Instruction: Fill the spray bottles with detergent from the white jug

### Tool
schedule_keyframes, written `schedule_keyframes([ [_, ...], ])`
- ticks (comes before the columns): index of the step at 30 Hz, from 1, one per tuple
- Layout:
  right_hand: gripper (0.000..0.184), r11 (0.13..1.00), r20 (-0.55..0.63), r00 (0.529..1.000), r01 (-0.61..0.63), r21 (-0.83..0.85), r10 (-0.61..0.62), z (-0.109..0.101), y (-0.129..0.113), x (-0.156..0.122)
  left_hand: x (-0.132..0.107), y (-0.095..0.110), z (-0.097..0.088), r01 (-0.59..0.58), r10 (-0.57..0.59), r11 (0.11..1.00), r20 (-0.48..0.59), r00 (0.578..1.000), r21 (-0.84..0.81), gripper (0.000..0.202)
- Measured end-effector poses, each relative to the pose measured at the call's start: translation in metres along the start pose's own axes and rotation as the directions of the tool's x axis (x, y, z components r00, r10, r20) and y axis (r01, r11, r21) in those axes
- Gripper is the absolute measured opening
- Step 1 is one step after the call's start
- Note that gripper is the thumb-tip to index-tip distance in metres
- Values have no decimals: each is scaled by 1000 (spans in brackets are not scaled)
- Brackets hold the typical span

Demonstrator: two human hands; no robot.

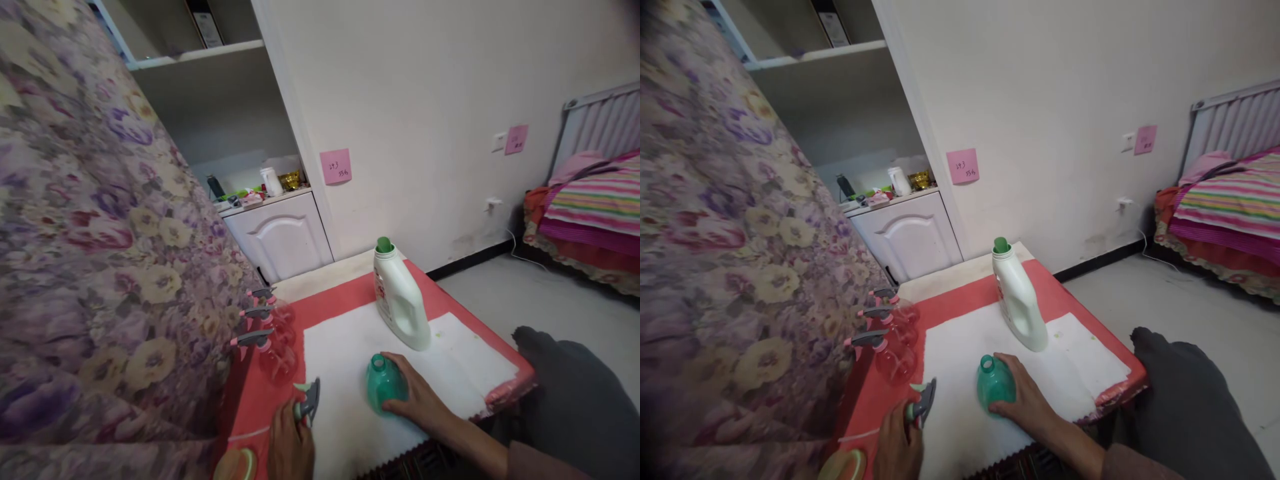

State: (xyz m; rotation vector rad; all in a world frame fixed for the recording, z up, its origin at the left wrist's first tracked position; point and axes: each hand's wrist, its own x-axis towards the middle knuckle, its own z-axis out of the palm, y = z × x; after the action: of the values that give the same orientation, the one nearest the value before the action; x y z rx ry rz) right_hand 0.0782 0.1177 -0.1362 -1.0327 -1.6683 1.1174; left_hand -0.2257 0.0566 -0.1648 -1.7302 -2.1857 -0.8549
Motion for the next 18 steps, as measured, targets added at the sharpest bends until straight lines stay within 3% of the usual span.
schedule_keyframes([
  [6, 83, 999, -11, 1000, 12, -43, -12, -16, 3, -8, 1, -4, -2, -65, 65, 998, -108, 992, 1, 32],
  [11, 49, 997, -230, 971, 47, -56, -59, -58, -3, -3, -2, 6, 2, -70, 42, 984, -174, 984, -161, 26],
  [15, 47, 1000, -415, 910, 1, 6, 2, -94, -7, 16, -11, 45, 18, -87, 61, 927, -81, 995, -364, 26],
  [18, 53, 997, -444, 893, -51, 64, 74, -110, -9, 34, -13, 88, 28, -95, 152, 852, 71, 986, -515, 42],
])
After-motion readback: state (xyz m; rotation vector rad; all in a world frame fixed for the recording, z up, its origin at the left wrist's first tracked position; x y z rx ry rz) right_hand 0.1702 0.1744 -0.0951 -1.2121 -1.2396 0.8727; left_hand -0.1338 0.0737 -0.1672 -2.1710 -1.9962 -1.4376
